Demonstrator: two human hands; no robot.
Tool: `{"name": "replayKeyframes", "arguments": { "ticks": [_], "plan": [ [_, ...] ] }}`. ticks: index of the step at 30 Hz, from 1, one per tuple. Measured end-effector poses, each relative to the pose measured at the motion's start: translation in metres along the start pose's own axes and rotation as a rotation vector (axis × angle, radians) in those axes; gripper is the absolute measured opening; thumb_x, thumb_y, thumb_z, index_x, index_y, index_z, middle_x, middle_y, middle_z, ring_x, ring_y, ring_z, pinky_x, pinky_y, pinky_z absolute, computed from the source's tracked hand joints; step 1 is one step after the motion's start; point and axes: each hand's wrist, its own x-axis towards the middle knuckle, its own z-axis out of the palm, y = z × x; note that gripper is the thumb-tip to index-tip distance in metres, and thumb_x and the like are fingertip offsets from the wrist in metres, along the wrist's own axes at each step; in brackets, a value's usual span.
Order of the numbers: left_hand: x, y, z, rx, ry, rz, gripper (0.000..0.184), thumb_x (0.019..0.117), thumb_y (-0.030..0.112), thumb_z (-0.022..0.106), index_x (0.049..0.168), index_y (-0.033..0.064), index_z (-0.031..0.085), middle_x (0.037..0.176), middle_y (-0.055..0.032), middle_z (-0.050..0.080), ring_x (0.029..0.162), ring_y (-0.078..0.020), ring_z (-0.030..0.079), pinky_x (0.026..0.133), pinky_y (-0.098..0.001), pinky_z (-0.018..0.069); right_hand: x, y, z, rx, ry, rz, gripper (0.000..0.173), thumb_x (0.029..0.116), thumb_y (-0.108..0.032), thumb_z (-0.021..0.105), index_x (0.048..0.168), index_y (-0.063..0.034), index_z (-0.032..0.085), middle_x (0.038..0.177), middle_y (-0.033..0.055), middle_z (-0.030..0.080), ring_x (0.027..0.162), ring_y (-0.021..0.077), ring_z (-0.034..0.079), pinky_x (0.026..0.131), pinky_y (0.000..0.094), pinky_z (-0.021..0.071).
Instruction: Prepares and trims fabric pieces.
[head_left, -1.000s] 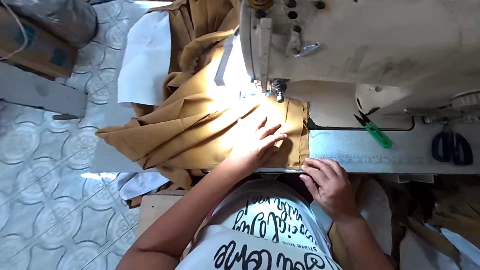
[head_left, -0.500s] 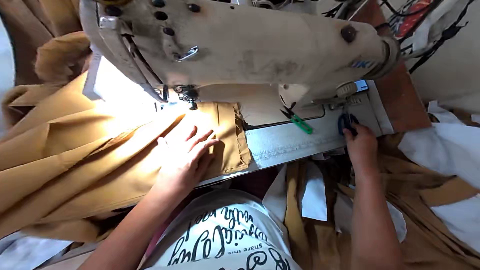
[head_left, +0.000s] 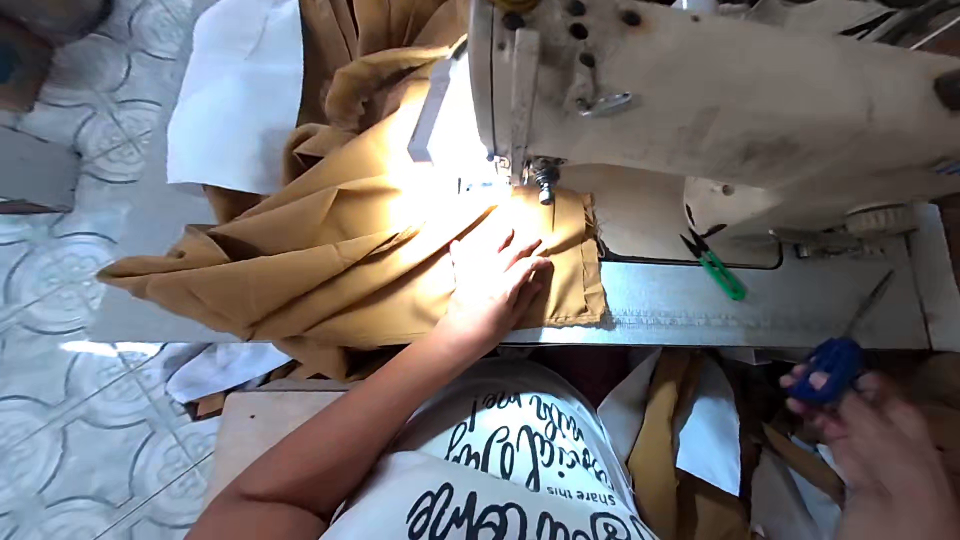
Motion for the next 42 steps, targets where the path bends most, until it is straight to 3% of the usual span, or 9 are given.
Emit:
{"name": "replayKeyframes", "arguments": {
  "ticks": [1,3,5,8,17,28,33,36,42],
  "plan": [
    [0.001,0.001,0.0,0.0,-0.005,-0.001,0.027,0.1008,0.028,0.06,0.124,0.0219,0.071,0.145,-0.0021,0.061,0.144,-0.0378,0.046,0.105,-0.0815,0.0238,-0.018,0.008,0.016,0.127,-0.087,-0.046,0.022,0.1015,-0.027,0.058,0.115,-0.0095,0.056,0.088,-0.0035,0.07,0.072,0.0091,0.071,0.059,0.0248,0.0614],
    [0.002,0.003,0.0,-0.007,-0.023,-0.012,0.028,0.1014,0.028,0.058,0.126,0.0213,0.07,0.147,-0.0026,0.06,0.145,-0.0384,0.044,0.105,-0.083,0.0214,-0.047,0.024,0.049,0.255,-0.339,-0.029,0.047,0.088,-0.058,0.072,0.107,-0.0162,0.066,0.081,-0.0065,0.07,0.067,0.0066,0.068,0.058,0.0239,0.0589],
    [0.003,0.004,-0.001,0.0,-0.024,-0.015,0.029,0.1011,0.028,0.059,0.126,0.021,0.071,0.147,-0.0021,0.06,0.145,-0.0378,0.043,0.106,-0.0821,0.0213,-0.071,0.03,0.081,0.193,-0.604,0.088,0.062,0.0807,-0.068,0.072,0.109,-0.0137,0.067,0.085,-0.0062,0.07,0.071,0.0061,0.068,0.062,0.0233,0.0586],
    [0.002,0.004,-0.001,0.001,-0.031,-0.009,0.028,0.101,0.027,0.059,0.126,0.0203,0.07,0.148,-0.0029,0.059,0.145,-0.0392,0.043,0.104,-0.0841,0.0199,-0.084,0.027,0.117,-0.105,-0.813,0.123,0.065,0.0863,-0.068,0.064,0.115,-0.0097,0.061,0.092,-0.0077,0.067,0.077,0.0021,0.066,0.064,0.0199,0.0558],
    [0.003,0.004,-0.002,0.015,-0.034,-0.009,0.028,0.101,0.027,0.059,0.127,0.0212,0.07,0.149,-0.0026,0.058,0.145,-0.0395,0.043,0.105,-0.0828,0.021,-0.079,0.013,0.163,-0.295,-0.69,0.015,0.056,0.0988,-0.056,0.053,0.119,-0.0048,0.059,0.093,-0.0014,0.064,0.081,0.0043,0.065,0.076,0.0246,0.0561],
    [0.002,0.003,-0.002,0.047,-0.056,-0.004,0.031,0.1032,0.032,0.056,0.131,0.0228,0.068,0.152,-0.0011,0.055,0.147,-0.039,0.04,0.105,-0.0838,0.0195,-0.092,0.02,0.161,-0.261,-0.626,0.059,0.048,0.1005,-0.051,0.056,0.111,-0.0044,0.063,0.084,-0.0011,0.063,0.073,0.0055,0.065,0.069,0.0252,0.0571],
    [0.002,0.004,-0.003,0.047,-0.062,-0.004,0.032,0.1034,0.032,0.056,0.132,0.0224,0.068,0.152,-0.0015,0.055,0.147,-0.0391,0.04,0.106,-0.0828,0.0207,-0.099,0.02,0.161,-0.142,-0.582,0.127,0.032,0.1022,-0.036,0.061,0.104,-0.0043,0.065,0.075,-0.0034,0.061,0.062,0.003,0.063,0.06,0.0214,0.0577],
    [0.002,0.004,-0.002,0.055,-0.068,-0.007,0.032,0.1031,0.031,0.057,0.132,0.0227,0.067,0.153,-0.0012,0.055,0.148,-0.0391,0.039,0.105,-0.0834,0.0203,-0.097,0.018,0.156,-0.075,-0.639,0.201,0.029,0.1027,-0.031,0.06,0.109,-0.0037,0.064,0.081,-0.0021,0.063,0.066,0.0043,0.065,0.063,0.0223,0.0591],
    [-0.006,0.006,-0.002,0.024,-0.088,0.004,0.033,0.1021,0.031,0.058,0.133,0.0221,0.067,0.153,-0.0018,0.054,0.149,-0.0386,0.038,0.107,-0.0839,0.0179,-0.079,0.014,0.161,-0.148,-0.749,0.186,0.058,0.0981,-0.056,0.056,0.124,-0.0045,0.057,0.095,-0.0005,0.063,0.081,0.0068,0.065,0.071,0.0249,0.0558]
  ]
}}
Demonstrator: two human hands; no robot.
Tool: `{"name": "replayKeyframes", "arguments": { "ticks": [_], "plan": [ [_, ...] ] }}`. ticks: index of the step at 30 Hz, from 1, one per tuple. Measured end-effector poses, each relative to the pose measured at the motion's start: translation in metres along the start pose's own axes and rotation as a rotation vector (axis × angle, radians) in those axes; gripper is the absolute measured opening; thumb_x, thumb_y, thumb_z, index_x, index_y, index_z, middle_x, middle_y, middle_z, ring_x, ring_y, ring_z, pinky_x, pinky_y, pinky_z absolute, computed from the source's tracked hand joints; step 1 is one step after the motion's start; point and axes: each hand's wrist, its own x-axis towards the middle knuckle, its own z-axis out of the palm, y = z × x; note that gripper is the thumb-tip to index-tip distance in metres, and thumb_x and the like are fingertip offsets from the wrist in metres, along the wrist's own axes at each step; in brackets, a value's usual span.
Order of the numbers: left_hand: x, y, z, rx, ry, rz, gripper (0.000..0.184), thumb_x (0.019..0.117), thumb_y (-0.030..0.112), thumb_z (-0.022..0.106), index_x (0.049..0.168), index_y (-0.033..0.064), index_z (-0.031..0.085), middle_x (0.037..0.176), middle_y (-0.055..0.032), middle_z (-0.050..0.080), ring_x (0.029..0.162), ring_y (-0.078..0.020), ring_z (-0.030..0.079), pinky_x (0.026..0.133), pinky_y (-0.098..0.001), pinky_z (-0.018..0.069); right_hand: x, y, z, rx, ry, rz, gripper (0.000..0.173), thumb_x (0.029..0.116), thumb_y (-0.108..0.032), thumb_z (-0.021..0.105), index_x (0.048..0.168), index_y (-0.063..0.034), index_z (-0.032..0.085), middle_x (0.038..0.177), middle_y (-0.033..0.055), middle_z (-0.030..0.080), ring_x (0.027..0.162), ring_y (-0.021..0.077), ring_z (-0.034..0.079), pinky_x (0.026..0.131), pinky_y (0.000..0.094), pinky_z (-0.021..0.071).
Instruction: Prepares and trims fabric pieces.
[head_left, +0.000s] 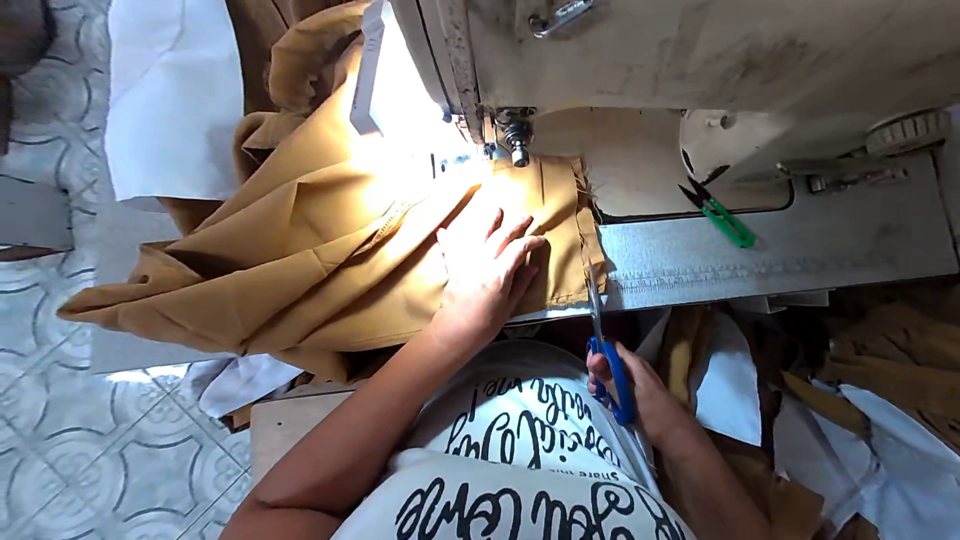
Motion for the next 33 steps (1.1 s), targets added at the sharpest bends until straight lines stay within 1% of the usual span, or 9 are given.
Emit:
{"name": "replayKeyframes", "arguments": {
  "ticks": [6,10,14,16,18,21,25,28,33],
  "plan": [
    [-0.004,0.002,0.0,0.02,0.032,0.027,0.033,0.102,0.031,0.059,0.133,0.0224,0.067,0.15,-0.0018,0.057,0.146,-0.0376,0.042,0.105,-0.0824,0.0225,0.006,0.004,0.003,-0.188,0.092,-0.036,0.069,0.0965,-0.067,0.051,0.122,-0.004,0.061,0.096,0.0054,0.067,0.087,0.0144,0.067,0.082,0.0369,0.057],
    [-0.004,0.002,0.001,0.016,0.017,0.019,0.034,0.1025,0.032,0.058,0.134,0.0227,0.066,0.152,-0.0012,0.055,0.148,-0.0374,0.04,0.106,-0.0832,0.0201,0.002,0.008,0.006,-0.187,0.165,-0.046,0.057,0.0982,-0.061,0.056,0.108,-0.0061,0.064,0.083,0.0028,0.064,0.073,0.013,0.067,0.071,0.0342,0.059],
    [-0.004,0.003,0.0,0.029,0.026,0.021,0.037,0.1012,0.03,0.06,0.137,0.0212,0.064,0.151,-0.001,0.056,0.147,-0.0381,0.042,0.104,-0.082,0.0239,-0.008,0.005,0.008,-0.096,0.162,-0.006,0.042,0.0997,-0.05,0.062,0.102,-0.0083,0.065,0.075,-0.002,0.062,0.062,0.0066,0.064,0.061,0.0254,0.0578],
    [-0.004,0.003,0.001,0.023,0.038,0.023,0.039,0.1003,0.029,0.062,0.138,0.0201,0.063,0.15,-0.001,0.057,0.146,-0.0388,0.042,0.104,-0.0815,0.0251,-0.012,0.004,0.007,-0.055,0.144,0.012,0.038,0.1001,-0.046,0.063,0.103,-0.0082,0.065,0.076,-0.0024,0.063,0.062,0.0057,0.065,0.061,0.0245,0.058],
    [-0.005,0.003,0.001,0.023,0.039,0.021,0.041,0.1004,0.031,0.061,0.14,0.0209,0.062,0.151,0.0002,0.056,0.147,-0.0369,0.042,0.105,-0.0809,0.0247,-0.013,0.003,0.005,-0.011,0.091,0.031,0.038,0.1015,-0.043,0.061,0.11,-0.0056,0.064,0.084,-0.0004,0.064,0.07,0.0068,0.066,0.067,0.0259,0.0597],
    [-0.01,0.005,0.001,0.004,0.036,0.028,0.044,0.0998,0.031,0.062,0.141,0.0176,0.061,0.152,-0.0008,0.056,0.147,-0.0365,0.041,0.106,-0.0829,0.0209,-0.007,0.002,-0.001,-0.029,0.008,0.02,0.063,0.0972,-0.06,0.057,0.124,-0.003,0.059,0.097,0.0025,0.064,0.085,0.0097,0.065,0.079,0.0302,0.0572],
    [-0.016,0.005,0.003,0.016,0.026,0.032,0.043,0.1008,0.032,0.061,0.142,0.0197,0.06,0.152,0.0007,0.055,0.149,-0.0361,0.039,0.105,-0.0841,0.0208,0.006,-0.002,0.001,-0.084,0.037,-0.024,0.07,0.0961,-0.066,0.053,0.127,-0.0034,0.058,0.099,0.0044,0.066,0.089,0.0121,0.067,0.083,0.034,0.0575],
    [-0.017,0.006,0.002,0.007,0.01,0.033,0.043,0.1004,0.032,0.061,0.142,0.0195,0.06,0.152,0.0005,0.055,0.149,-0.0355,0.039,0.104,-0.0842,0.0201,0.008,-0.001,0.003,-0.104,0.069,-0.025,0.068,0.0967,-0.066,0.053,0.124,-0.0044,0.06,0.095,0.0037,0.065,0.085,0.0124,0.067,0.08,0.0342,0.0575],
    [-0.017,0.005,0.002,0.005,0.009,0.038,0.042,0.1009,0.032,0.06,0.141,0.0188,0.06,0.152,-0.0003,0.056,0.149,-0.0361,0.039,0.104,-0.0846,0.0201,0.001,0.001,0.009,-0.047,0.125,0.001,0.05,0.0999,-0.053,0.059,0.109,-0.0045,0.063,0.081,0.0004,0.061,0.068,0.0081,0.064,0.066,0.0273,0.0571]
  ]
}}
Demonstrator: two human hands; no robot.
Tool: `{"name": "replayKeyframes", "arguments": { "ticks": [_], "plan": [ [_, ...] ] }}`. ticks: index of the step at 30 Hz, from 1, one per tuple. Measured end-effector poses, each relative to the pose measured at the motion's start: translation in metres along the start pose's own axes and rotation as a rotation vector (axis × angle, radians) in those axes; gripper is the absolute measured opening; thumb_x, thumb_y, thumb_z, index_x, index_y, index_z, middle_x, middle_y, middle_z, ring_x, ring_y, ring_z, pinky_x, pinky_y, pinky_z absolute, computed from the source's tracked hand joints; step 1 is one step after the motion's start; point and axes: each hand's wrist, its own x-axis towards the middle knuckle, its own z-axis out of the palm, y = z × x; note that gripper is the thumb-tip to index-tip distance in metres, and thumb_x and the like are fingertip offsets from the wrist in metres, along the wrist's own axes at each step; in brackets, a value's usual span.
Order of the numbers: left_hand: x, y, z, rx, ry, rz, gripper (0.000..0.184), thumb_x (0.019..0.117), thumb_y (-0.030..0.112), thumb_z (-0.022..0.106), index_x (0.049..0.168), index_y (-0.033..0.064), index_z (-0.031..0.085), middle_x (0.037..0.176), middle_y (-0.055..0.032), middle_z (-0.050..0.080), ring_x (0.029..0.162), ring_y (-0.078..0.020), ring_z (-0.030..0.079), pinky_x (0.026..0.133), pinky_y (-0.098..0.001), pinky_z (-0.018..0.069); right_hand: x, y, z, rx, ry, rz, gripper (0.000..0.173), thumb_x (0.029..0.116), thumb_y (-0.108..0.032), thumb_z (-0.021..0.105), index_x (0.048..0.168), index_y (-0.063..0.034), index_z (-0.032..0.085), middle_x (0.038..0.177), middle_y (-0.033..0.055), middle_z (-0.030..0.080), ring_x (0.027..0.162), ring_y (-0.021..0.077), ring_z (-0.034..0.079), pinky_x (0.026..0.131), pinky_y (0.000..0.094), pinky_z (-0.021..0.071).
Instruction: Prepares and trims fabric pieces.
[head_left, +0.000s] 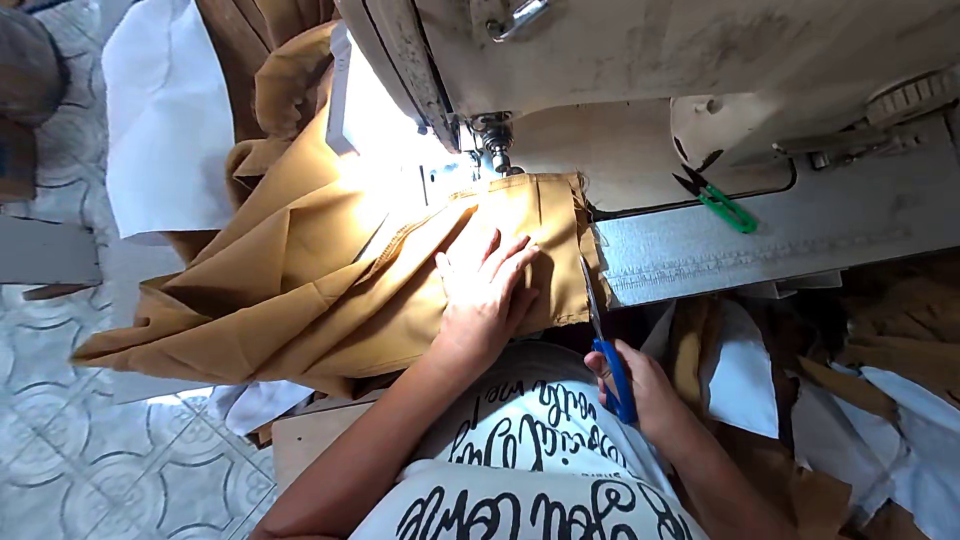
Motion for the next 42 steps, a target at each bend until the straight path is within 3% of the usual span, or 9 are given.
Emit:
{"name": "replayKeyframes", "arguments": {
  "ticks": [6,9,12,21,24,26,31,36,42],
  "plan": [
    [-0.002,0.002,0.0,-0.008,-0.009,0.015,0.043,0.1006,0.033,0.061,0.141,0.0195,0.06,0.151,0.0,0.056,0.149,-0.0361,0.039,0.104,-0.0841,0.0215,-0.008,-0.002,0.002,0.139,-0.028,0.046,0.037,0.1025,-0.042,0.061,0.109,-0.005,0.062,0.079,-0.0028,0.061,0.066,0.0035,0.064,0.063,0.0211,0.0577],
    [-0.002,0.001,0.0,-0.011,-0.015,0.014,0.043,0.1011,0.034,0.061,0.142,0.02,0.06,0.152,0.0008,0.056,0.149,-0.0351,0.038,0.105,-0.0834,0.0216,-0.003,0.004,-0.001,0.072,-0.095,0.006,0.062,0.0983,-0.059,0.056,0.124,-0.0022,0.059,0.094,0.0014,0.063,0.083,0.0082,0.064,0.079,0.0284,0.0566],
    [-0.003,0.001,0.0,-0.018,-0.007,0.02,0.042,0.1007,0.033,0.061,0.14,0.0194,0.061,0.151,-0.0001,0.056,0.149,-0.0351,0.04,0.105,-0.0845,0.0207,0.004,0.004,-0.002,-0.035,-0.076,-0.048,0.074,0.0948,-0.071,0.05,0.125,-0.0046,0.059,0.096,0.0027,0.065,0.086,0.0112,0.066,0.082,0.0338,0.0567],
    [-0.002,0.0,0.0,-0.013,-0.017,0.011,0.044,0.0997,0.034,0.062,0.142,0.0211,0.061,0.155,-0.0039,0.051,0.15,-0.0386,0.036,0.105,-0.0835,0.0209,-0.006,-0.001,0.003,0.095,0.016,0.016,0.042,0.1003,-0.048,0.061,0.106,-0.0068,0.064,0.075,-0.0037,0.06,0.061,0.0039,0.062,0.06,0.022,0.056],
    [-0.002,0.001,-0.003,-0.018,-0.039,-0.008,0.048,0.0972,0.036,0.065,0.143,0.0222,0.06,0.16,-0.0114,0.043,0.152,-0.0455,0.028,0.107,-0.0833,0.0184,-0.007,-0.002,0.0,0.165,-0.032,0.05,0.04,0.1011,-0.045,0.061,0.11,-0.0057,0.062,0.079,-0.0035,0.061,0.066,0.0039,0.064,0.064,0.0217,0.0577],
    [-0.005,0.001,-0.004,-0.023,-0.057,-0.006,0.049,0.0973,0.038,0.064,0.144,0.0226,0.059,0.16,-0.0116,0.043,0.152,-0.0456,0.027,0.107,-0.0837,0.0181,-0.005,-0.003,-0.004,0.177,-0.098,0.044,0.051,0.1008,-0.05,0.058,0.121,-0.0034,0.058,0.089,-0.0015,0.06,0.078,0.0059,0.063,0.074,0.0246,0.0572],
    [-0.015,0.003,-0.004,-0.047,-0.094,-0.008,0.048,0.0992,0.041,0.061,0.144,0.0224,0.059,0.16,-0.0094,0.044,0.154,-0.042,0.025,0.11,-0.0828,0.0155,0.009,-0.003,-0.001,0.045,-0.058,-0.017,0.066,0.0971,-0.065,0.053,0.124,-0.005,0.06,0.096,0.002,0.064,0.085,0.0102,0.066,0.08,0.0318,0.0574],
    [-0.015,0.003,-0.004,-0.037,-0.085,-0.011,0.048,0.0994,0.042,0.06,0.143,0.0229,0.059,0.159,-0.0103,0.046,0.153,-0.044,0.027,0.107,-0.0849,0.0174,0.006,0.0,0.005,0.023,0.007,-0.004,0.064,0.0967,-0.064,0.056,0.12,-0.0048,0.062,0.089,0.0018,0.064,0.077,0.0106,0.066,0.074,0.0319,0.058],
    [-0.014,0.004,-0.004,-0.042,-0.094,-0.011,0.047,0.0987,0.041,0.062,0.142,0.0223,0.06,0.159,-0.0104,0.045,0.153,-0.0436,0.026,0.107,-0.0846,0.0168,-0.006,-0.006,0.01,0.232,0.023,0.027,0.037,0.1028,-0.04,0.06,0.107,-0.0038,0.062,0.074,-0.0041,0.059,0.062,0.0031,0.063,0.062,0.0207,0.0576]
  ]
}}
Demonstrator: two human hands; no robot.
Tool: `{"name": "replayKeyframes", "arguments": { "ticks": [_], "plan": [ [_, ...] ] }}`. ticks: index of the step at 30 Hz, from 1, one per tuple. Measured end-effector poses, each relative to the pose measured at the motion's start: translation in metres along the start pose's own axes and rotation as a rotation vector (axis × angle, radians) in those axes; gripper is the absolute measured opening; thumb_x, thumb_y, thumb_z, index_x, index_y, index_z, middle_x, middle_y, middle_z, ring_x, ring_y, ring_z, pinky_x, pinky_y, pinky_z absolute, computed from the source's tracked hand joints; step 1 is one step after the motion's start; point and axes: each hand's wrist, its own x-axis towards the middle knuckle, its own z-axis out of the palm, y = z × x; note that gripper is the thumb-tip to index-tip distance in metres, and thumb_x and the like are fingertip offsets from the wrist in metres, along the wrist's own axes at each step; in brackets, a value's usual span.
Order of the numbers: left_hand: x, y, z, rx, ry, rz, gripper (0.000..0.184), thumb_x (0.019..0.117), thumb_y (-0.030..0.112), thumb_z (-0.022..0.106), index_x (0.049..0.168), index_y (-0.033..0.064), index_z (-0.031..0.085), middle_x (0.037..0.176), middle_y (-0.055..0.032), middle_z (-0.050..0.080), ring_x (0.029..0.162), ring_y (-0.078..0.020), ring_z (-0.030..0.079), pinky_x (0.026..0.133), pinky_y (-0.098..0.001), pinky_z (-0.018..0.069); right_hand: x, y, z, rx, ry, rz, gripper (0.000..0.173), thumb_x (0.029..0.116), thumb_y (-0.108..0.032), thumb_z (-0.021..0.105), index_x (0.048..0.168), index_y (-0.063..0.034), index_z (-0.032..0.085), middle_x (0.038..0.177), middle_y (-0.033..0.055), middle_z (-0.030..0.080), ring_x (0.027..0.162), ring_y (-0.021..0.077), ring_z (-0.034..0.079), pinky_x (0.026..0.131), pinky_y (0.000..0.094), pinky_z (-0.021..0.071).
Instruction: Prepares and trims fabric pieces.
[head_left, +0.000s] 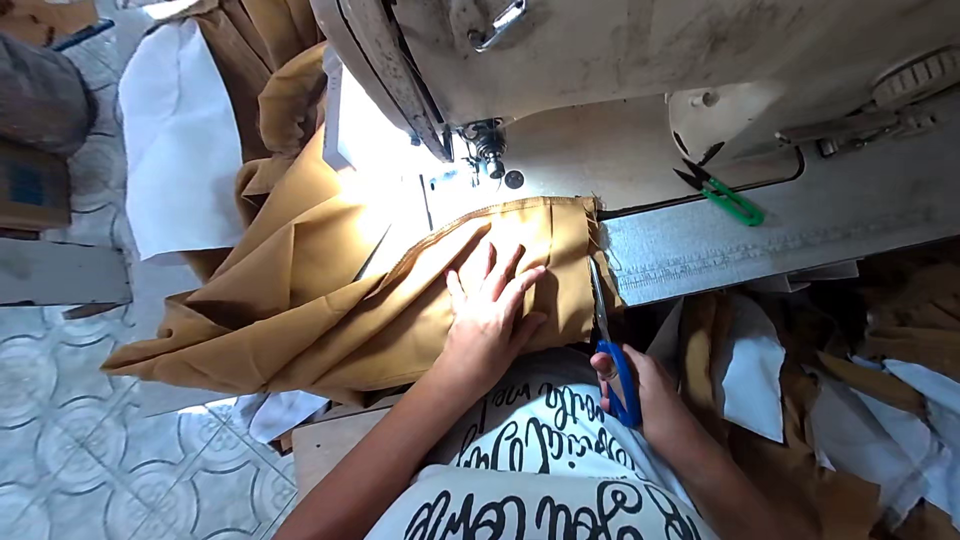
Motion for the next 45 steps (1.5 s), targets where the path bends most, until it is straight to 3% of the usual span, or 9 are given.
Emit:
{"name": "replayKeyframes", "arguments": {
  "ticks": [2,6,15,20,25,28,37,41,45],
  "plan": [
    [-0.001,0.0,0.0,-0.001,-0.007,0.005,0.047,0.0988,0.041,0.061,0.142,0.0226,0.06,0.16,-0.0102,0.044,0.153,-0.0442,0.027,0.106,-0.0851,0.0172,0.001,-0.001,-0.001,0.041,-0.041,0.02,0.037,0.1037,-0.039,0.059,0.112,-0.0024,0.06,0.08,-0.0026,0.059,0.068,0.0042,0.064,0.067,0.0221,0.0588],
    [-0.006,0.0,0.001,-0.007,-0.018,0.016,0.046,0.0989,0.043,0.06,0.141,0.023,0.061,0.159,-0.0097,0.045,0.153,-0.0436,0.027,0.106,-0.085,0.0182,0.014,0.0,-0.003,-0.068,-0.066,-0.042,0.052,0.1019,-0.054,0.053,0.116,-0.0047,0.059,0.091,-0.0012,0.061,0.079,0.0059,0.064,0.075,0.0252,0.0577],
    [-0.011,0.002,-0.001,-0.01,-0.027,0.037,0.045,0.0991,0.043,0.059,0.138,0.0219,0.063,0.157,-0.0105,0.048,0.152,-0.0436,0.029,0.107,-0.0848,0.0168,0.01,-0.004,0.008,0.103,0.019,-0.018,0.031,0.1056,-0.036,0.056,0.106,-0.0045,0.059,0.077,-0.0036,0.058,0.064,0.0028,0.062,0.063,0.0198,0.0573],
    [-0.011,0.002,-0.001,-0.004,-0.031,0.043,0.044,0.0991,0.043,0.059,0.137,0.0224,0.064,0.157,-0.0109,0.048,0.152,-0.0447,0.029,0.107,-0.0841,0.0179,0.007,-0.002,0.006,0.119,0.026,-0.024,0.03,0.1043,-0.034,0.059,0.105,-0.0042,0.06,0.072,-0.0045,0.058,0.06,0.0034,0.062,0.06,0.0202,0.0577],
    [-0.014,0.002,-0.001,0.002,-0.04,0.06,0.044,0.0983,0.044,0.06,0.138,0.0244,0.064,0.157,-0.0095,0.049,0.151,-0.0453,0.032,0.106,-0.0846,0.0176,0.012,0.002,-0.001,-0.03,-0.05,-0.027,0.048,0.1032,-0.052,0.052,0.113,-0.0052,0.059,0.087,-0.0028,0.061,0.077,0.0046,0.064,0.074,0.0237,0.057],
    [-0.017,0.002,-0.002,-0.007,-0.049,0.072,0.045,0.0985,0.046,0.059,0.138,0.025,0.064,0.157,-0.0094,0.049,0.151,-0.0455,0.032,0.106,-0.0852,0.0165,0.019,0.0,-0.003,-0.117,-0.049,-0.056,0.058,0.1009,-0.061,0.049,0.116,-0.0058,0.059,0.091,-0.0015,0.062,0.081,0.0062,0.064,0.076,0.0266,0.0562],
    [-0.021,0.002,-0.004,-0.024,-0.06,0.084,0.044,0.0984,0.046,0.06,0.137,0.025,0.064,0.155,-0.0113,0.051,0.149,-0.046,0.035,0.106,-0.0857,0.0174,0.014,-0.007,0.009,0.122,0.038,-0.035,0.03,0.1062,-0.034,0.055,0.105,-0.0042,0.06,0.077,-0.003,0.058,0.064,0.0039,0.062,0.063,0.0209,0.0578],
    [-0.021,0.002,-0.004,-0.023,-0.059,0.088,0.045,0.0982,0.047,0.06,0.137,0.025,0.064,0.155,-0.0117,0.051,0.149,-0.0464,0.035,0.105,-0.0855,0.018,0.01,-0.007,0.007,0.137,0.049,-0.031,0.027,0.106,-0.032,0.056,0.102,-0.0052,0.06,0.072,-0.0047,0.057,0.06,0.0032,0.062,0.061,0.0197,0.0577],
    [-0.022,0.001,-0.005,-0.027,-0.066,0.1,0.045,0.0981,0.047,0.059,0.137,0.025,0.064,0.155,-0.011,0.051,0.149,-0.0467,0.035,0.105,-0.0858,0.0188,0.014,-0.006,0.002,0.137,-0.023,-0.001,0.032,0.1071,-0.038,0.052,0.108,-0.0061,0.057,0.082,-0.0032,0.058,0.071,0.0046,0.063,0.068,0.0219,0.0573]
  ]
}}
